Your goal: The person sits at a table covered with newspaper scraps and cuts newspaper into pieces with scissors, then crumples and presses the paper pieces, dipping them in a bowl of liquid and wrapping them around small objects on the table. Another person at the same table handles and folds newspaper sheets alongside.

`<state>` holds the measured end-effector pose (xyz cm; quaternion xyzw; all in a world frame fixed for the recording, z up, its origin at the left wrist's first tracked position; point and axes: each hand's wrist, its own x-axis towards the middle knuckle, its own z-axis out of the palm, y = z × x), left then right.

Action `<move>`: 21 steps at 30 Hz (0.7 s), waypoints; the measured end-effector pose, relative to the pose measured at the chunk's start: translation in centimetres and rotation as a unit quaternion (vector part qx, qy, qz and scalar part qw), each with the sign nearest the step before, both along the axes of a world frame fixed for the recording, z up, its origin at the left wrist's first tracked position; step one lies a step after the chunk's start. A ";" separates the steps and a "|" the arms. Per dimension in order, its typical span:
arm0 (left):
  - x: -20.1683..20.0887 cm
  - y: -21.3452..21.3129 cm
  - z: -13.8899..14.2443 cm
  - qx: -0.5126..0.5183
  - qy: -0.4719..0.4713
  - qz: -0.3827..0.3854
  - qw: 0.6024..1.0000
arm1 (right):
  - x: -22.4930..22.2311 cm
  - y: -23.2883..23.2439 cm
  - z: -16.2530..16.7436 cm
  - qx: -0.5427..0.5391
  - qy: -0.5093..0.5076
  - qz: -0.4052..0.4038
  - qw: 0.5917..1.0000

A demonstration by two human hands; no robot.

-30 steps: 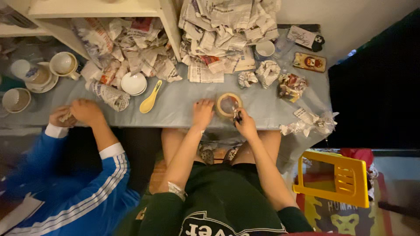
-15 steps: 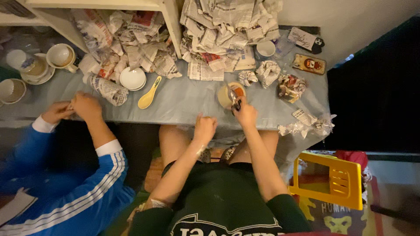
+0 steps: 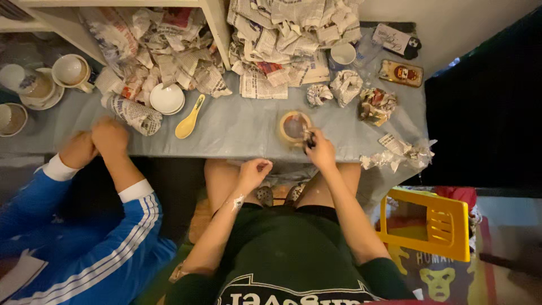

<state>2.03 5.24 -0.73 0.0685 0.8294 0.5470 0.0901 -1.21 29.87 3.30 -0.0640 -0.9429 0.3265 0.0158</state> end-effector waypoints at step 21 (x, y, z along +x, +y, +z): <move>0.9 -1.1 -2.1 0.333 -0.334 0.092 0.877 | 6.3 -1.9 -4.2 -0.466 -0.354 0.215 0.782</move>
